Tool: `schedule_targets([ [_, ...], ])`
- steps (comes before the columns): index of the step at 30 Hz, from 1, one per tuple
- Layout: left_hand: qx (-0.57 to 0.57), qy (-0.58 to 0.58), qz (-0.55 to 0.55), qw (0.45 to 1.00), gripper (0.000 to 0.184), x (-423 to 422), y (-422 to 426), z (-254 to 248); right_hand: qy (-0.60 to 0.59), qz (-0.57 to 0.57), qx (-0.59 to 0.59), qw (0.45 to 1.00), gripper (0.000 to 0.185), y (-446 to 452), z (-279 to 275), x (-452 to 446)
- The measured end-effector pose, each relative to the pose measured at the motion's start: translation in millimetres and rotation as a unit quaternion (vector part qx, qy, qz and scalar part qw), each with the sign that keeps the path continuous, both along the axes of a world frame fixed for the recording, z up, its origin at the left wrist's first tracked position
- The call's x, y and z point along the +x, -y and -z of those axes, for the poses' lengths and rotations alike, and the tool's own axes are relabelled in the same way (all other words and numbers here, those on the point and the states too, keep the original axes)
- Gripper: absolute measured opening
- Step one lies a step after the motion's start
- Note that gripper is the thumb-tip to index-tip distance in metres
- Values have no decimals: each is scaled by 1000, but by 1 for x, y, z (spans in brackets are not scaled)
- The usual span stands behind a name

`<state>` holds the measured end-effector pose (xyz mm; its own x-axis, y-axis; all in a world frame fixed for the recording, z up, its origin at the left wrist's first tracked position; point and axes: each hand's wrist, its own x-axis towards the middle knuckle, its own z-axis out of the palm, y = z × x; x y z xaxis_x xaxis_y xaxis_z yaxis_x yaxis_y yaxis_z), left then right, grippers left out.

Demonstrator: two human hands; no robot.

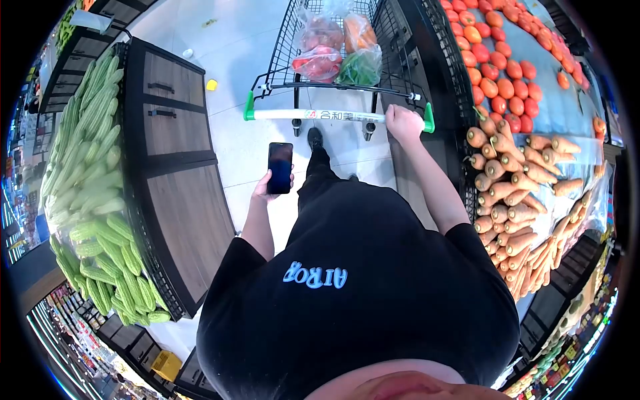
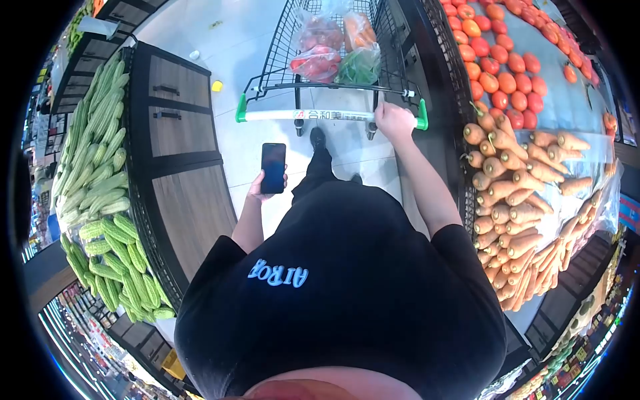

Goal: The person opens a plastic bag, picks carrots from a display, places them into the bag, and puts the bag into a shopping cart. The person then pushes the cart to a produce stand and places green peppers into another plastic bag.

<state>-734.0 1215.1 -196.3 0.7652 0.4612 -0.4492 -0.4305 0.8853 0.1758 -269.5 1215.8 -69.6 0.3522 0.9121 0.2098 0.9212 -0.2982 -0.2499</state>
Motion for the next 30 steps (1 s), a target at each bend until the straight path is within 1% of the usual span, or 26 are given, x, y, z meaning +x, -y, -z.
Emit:
schedule_targets([
  [2,-3,3,-7,1000,96,4,-26,8,0,5,-13,1000,34,-17,10,13],
  [6,14,38,-32,999,99,12,-86,15,13,11,-28,999,32,-51,3,26],
  [8,31,52,-64,996,100,20,-116,17,31,-18,-31,999,28,-69,6,37],
  [11,51,58,-62,995,98,27,-156,12,29,-22,11,999,27,-95,10,55],
  [14,48,58,-58,995,97,35,-183,4,51,-5,-30,998,29,-120,11,67],
  [17,45,88,-43,994,97,42,-210,10,50,-5,-11,999,30,-147,18,78],
  [18,38,78,-39,995,98,44,-217,10,47,-3,-4,999,30,-154,16,80],
  [20,23,56,-33,998,99,51,-227,9,43,-1,0,999,28,-167,17,84],
  [22,-7,-20,-6,1000,98,50,-236,19,41,5,8,999,27,-185,16,84],
  [23,-27,-54,6,998,90,50,-238,25,40,9,14,999,27,-190,16,83],
  [24,-60,-119,20,991,80,49,-240,46,41,15,24,999,26,-199,15,84],
  [25,-136,-99,40,985,67,43,-242,65,49,8,40,998,25,-206,12,85],
  [26,-126,-188,56,972,58,40,-237,81,47,9,55,997,25,-212,14,87],
  [27,-100,-249,73,961,52,42,-235,79,59,9,23,998,20,-219,12,88],
  [28,-55,-297,128,945,53,47,-237,61,61,5,47,997,19,-226,7,89],
  [29,-15,-334,117,935,52,61,-235,15,33,-8,80,996,21,-233,8,91],
  [30,-17,-321,201,925,53,34,-228,109,13,-13,58,998,21,-238,11,96],
])
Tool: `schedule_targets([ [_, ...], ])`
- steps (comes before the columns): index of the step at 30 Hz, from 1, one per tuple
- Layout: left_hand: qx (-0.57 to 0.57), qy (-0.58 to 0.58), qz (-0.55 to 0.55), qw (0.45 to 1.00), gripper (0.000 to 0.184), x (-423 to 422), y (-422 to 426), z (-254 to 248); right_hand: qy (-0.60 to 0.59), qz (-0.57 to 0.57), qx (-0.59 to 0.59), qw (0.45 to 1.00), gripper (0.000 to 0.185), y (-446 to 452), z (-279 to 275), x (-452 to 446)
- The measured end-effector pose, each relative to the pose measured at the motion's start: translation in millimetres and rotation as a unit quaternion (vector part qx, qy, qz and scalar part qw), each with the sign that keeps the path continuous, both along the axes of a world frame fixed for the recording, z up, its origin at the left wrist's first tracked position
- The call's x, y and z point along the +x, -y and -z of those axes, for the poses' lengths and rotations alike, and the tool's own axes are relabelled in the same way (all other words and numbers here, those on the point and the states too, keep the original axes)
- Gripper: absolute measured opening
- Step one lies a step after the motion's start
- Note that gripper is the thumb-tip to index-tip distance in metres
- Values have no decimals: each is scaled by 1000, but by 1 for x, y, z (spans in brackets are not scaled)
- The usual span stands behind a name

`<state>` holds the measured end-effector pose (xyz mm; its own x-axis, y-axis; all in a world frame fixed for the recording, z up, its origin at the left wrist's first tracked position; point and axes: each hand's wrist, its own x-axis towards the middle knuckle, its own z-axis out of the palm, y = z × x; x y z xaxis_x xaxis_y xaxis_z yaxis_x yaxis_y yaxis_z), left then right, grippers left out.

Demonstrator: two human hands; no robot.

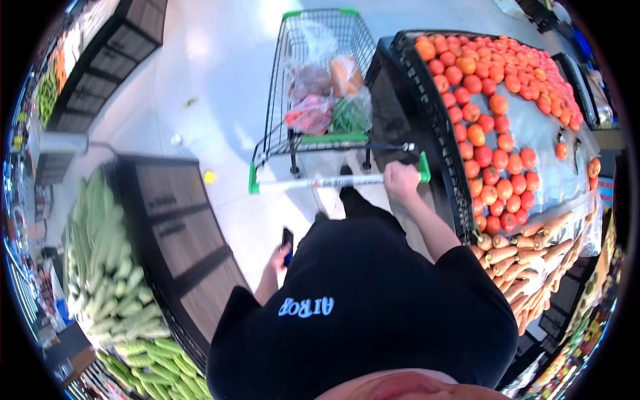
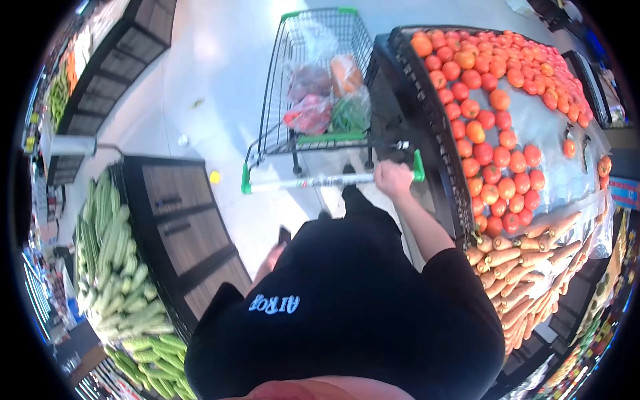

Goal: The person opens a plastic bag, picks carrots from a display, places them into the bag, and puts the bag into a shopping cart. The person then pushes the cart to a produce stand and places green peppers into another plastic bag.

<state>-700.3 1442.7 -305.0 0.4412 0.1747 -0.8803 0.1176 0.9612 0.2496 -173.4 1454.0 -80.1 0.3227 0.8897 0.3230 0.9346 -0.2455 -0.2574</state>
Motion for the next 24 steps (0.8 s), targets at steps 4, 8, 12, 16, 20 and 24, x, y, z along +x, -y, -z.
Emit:
schedule_targets([
  [4,65,-89,190,975,57,27,-38,-112,23,-21,-17,999,24,-33,-1,19],
  [8,105,-119,318,935,62,84,-101,-191,12,-21,-29,999,26,-73,6,42],
  [12,143,-143,381,902,68,134,-159,-221,-8,-50,0,999,27,-118,8,63],
  [16,161,-36,245,955,68,146,-203,-196,-29,-61,6,998,26,-166,12,75],
  [20,202,-37,285,936,63,205,-249,-193,-33,-69,23,997,26,-218,19,85],
  [24,156,34,256,954,55,228,-291,-105,-24,-76,14,997,26,-274,26,96],
])
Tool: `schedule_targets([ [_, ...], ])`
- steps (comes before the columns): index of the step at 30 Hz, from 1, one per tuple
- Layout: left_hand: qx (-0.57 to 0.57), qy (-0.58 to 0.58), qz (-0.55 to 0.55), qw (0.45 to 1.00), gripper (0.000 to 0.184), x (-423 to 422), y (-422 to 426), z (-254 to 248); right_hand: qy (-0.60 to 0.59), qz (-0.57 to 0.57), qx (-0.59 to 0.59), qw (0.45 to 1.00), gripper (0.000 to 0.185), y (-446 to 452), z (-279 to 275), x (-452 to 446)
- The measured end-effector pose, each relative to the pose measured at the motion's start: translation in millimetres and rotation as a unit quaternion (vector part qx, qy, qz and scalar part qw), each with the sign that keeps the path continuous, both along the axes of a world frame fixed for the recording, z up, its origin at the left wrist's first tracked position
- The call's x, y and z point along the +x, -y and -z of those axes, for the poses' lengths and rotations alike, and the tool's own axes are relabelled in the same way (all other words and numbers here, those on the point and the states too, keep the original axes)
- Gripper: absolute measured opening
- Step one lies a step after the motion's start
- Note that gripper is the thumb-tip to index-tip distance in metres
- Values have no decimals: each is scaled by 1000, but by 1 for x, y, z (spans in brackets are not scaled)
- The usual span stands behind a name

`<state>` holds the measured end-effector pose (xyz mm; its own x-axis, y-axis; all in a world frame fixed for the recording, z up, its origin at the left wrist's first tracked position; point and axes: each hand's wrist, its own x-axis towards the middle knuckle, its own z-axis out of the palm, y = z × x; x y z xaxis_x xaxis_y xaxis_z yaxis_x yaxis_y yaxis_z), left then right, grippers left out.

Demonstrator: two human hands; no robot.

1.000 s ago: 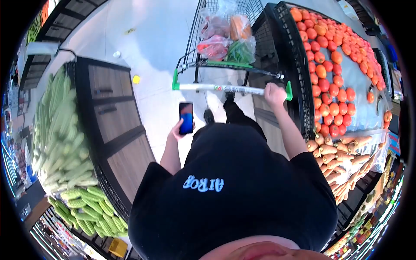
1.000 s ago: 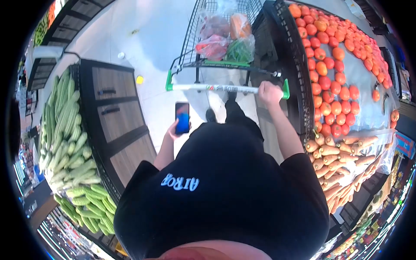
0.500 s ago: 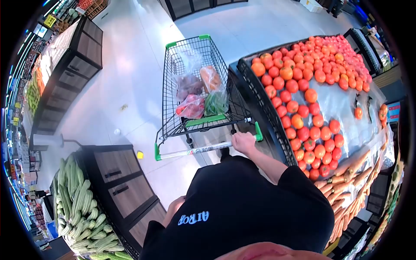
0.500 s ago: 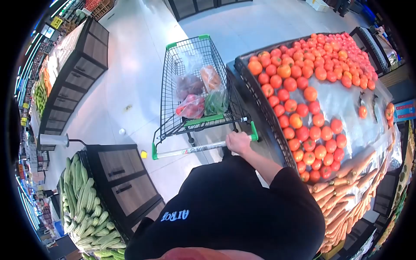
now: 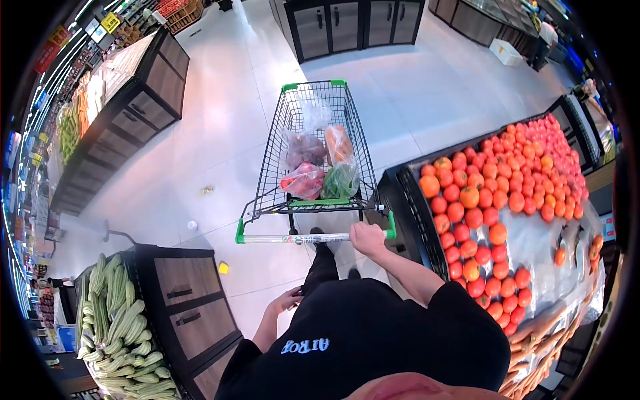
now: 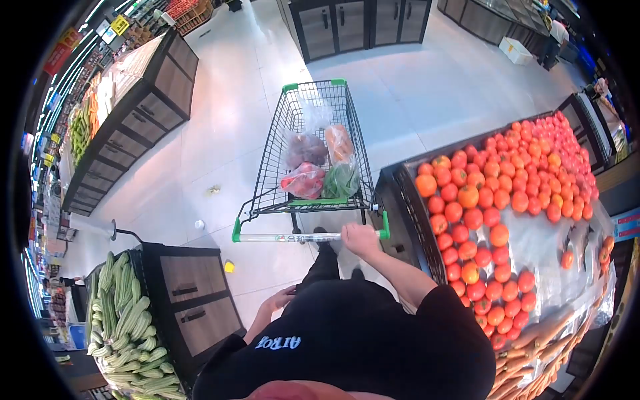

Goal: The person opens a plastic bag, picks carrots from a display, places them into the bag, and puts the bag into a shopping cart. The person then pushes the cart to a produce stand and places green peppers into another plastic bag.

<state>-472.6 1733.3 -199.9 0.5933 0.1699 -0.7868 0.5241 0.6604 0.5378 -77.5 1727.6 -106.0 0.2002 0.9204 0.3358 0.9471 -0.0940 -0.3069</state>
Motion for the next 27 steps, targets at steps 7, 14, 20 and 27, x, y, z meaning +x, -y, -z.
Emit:
schedule_targets([
  [7,-2,56,18,998,34,36,-106,64,-16,3,-43,999,29,-103,10,22],
  [14,76,-7,161,984,58,49,-232,86,-11,30,-95,995,29,-206,11,59],
  [20,58,-145,299,941,75,45,-310,56,6,25,-89,996,28,-294,22,88],
  [27,365,29,78,928,36,124,-469,-71,-9,-6,-77,997,26,-386,25,112],
])
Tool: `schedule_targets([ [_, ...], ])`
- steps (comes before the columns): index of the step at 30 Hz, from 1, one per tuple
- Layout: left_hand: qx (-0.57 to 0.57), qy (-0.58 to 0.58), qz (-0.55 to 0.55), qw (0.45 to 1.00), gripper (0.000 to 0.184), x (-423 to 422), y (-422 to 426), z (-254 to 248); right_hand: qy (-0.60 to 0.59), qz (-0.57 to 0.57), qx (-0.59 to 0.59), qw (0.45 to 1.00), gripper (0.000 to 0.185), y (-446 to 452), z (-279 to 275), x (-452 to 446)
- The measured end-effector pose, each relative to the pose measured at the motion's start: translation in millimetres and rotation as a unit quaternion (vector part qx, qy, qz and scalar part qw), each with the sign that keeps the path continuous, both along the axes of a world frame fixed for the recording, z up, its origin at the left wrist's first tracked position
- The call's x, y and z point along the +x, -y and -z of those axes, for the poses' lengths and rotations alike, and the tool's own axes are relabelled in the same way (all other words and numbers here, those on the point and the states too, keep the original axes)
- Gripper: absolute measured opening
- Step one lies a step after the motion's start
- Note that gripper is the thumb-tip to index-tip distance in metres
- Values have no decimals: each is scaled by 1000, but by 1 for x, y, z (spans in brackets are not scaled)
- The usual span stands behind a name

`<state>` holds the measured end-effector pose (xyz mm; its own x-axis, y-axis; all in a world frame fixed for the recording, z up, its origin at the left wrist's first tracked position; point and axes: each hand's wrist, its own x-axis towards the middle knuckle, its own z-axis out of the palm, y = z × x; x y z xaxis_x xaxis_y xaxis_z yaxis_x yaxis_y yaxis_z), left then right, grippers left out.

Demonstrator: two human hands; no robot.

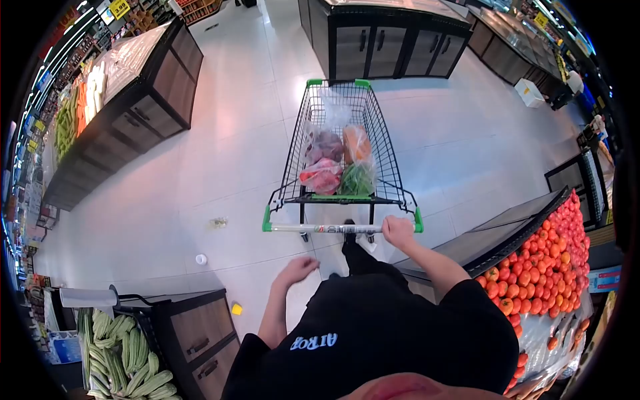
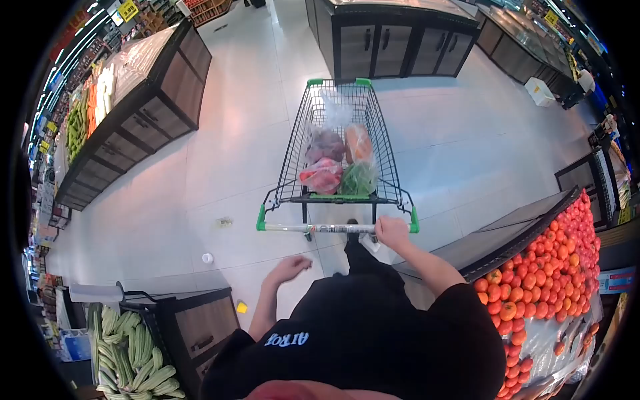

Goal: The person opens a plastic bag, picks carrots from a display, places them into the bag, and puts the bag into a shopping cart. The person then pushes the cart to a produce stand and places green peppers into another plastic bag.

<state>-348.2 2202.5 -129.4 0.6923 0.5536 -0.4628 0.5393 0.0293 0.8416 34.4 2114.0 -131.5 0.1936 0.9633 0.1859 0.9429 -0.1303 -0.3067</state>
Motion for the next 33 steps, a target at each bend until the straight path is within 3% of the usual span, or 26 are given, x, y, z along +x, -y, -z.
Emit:
schedule_targets([
  [1,-14,56,-63,996,23,19,-31,-27,-5,5,10,1000,26,-13,-3,3],
  [2,69,59,-128,988,21,34,-60,-60,-1,1,14,1000,26,-29,-5,7],
  [5,278,91,-261,920,19,61,-156,-33,0,-14,19,1000,26,-68,-2,22],
  [6,274,53,-292,915,21,69,-185,-26,3,-20,29,999,26,-89,-1,30],
  [9,292,-162,-253,908,27,93,-244,8,4,-34,48,998,25,-140,8,50],
  [10,320,-282,-154,891,36,100,-257,14,5,-36,48,998,24,-157,11,57],
  [13,265,-300,-106,910,43,109,-303,22,12,-43,57,997,23,-205,15,72],
  [14,305,-306,-118,894,46,112,-318,30,16,-45,66,997,22,-222,16,76],
  [17,335,-281,-148,887,45,122,-357,40,13,-42,35,998,20,-274,11,90],
  [24,381,-208,-262,862,37,165,-454,42,54,-38,139,988,20,-397,32,130],
  [28,465,-65,-320,823,29,191,-504,37,72,-27,172,982,17,-465,42,154],
  [33,525,-54,-274,804,29,214,-579,50,89,-14,166,982,15,-547,38,182],
])
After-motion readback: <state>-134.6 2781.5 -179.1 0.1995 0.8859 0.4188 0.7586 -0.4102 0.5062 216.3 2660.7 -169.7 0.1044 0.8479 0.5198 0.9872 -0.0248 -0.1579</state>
